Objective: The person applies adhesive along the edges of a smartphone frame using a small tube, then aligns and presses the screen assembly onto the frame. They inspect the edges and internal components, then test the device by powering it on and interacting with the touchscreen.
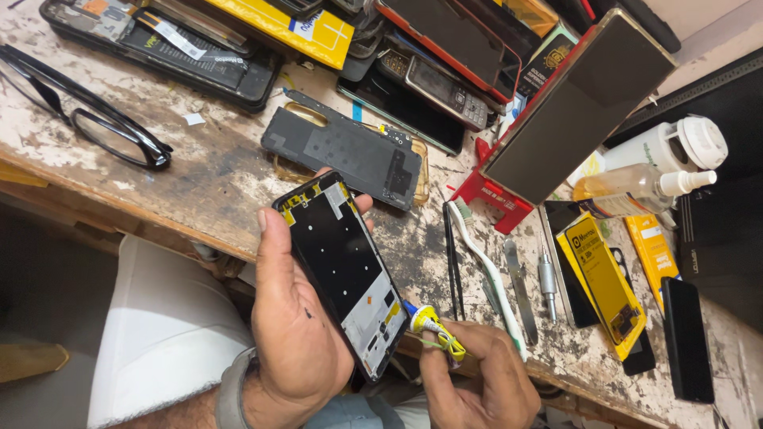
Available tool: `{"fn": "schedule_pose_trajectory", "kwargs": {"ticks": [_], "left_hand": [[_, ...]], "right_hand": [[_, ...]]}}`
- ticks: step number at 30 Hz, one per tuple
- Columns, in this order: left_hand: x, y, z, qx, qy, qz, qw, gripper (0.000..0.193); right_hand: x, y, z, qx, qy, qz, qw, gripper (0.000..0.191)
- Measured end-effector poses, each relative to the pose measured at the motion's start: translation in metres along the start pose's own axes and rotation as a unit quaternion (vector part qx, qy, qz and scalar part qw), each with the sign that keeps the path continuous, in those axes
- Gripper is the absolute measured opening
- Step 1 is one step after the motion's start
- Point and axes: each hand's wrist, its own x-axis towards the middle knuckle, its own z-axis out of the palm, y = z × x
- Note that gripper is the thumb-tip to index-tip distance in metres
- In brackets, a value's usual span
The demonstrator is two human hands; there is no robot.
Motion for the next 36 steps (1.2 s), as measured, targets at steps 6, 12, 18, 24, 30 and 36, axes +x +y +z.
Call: {"fn": "schedule_pose_trajectory", "kwargs": {"ticks": [6, 12, 18, 24, 30, 36], "left_hand": [[0.000, 0.002, 0.001, 0.010, 0.002, 0.005, 1.000, 0.055], [0.000, 0.002, 0.002, 0.009, -0.006, 0.000, 1.000, 0.055], [-0.001, 0.003, 0.001, 0.010, 0.001, -0.004, 1.000, 0.056], [-0.001, 0.002, 0.001, -0.002, -0.007, -0.007, 1.000, 0.056], [-0.001, 0.002, 0.001, 0.011, 0.001, 0.000, 1.000, 0.056], [-0.001, 0.002, 0.001, 0.023, 0.006, 0.007, 1.000, 0.056]], "right_hand": [[-0.006, 0.003, -0.003, 0.022, -0.005, 0.044, 0.999, 0.027], [-0.008, 0.007, -0.008, 0.012, -0.005, 0.016, 1.000, 0.026], [-0.007, 0.003, -0.012, -0.004, -0.012, 0.058, 0.998, 0.024], [-0.004, 0.002, -0.010, 0.020, -0.010, 0.065, 0.998, 0.027], [-0.006, 0.003, -0.013, 0.004, -0.013, 0.046, 0.999, 0.024], [-0.007, 0.004, -0.015, 0.002, -0.023, 0.047, 0.999, 0.025]]}}
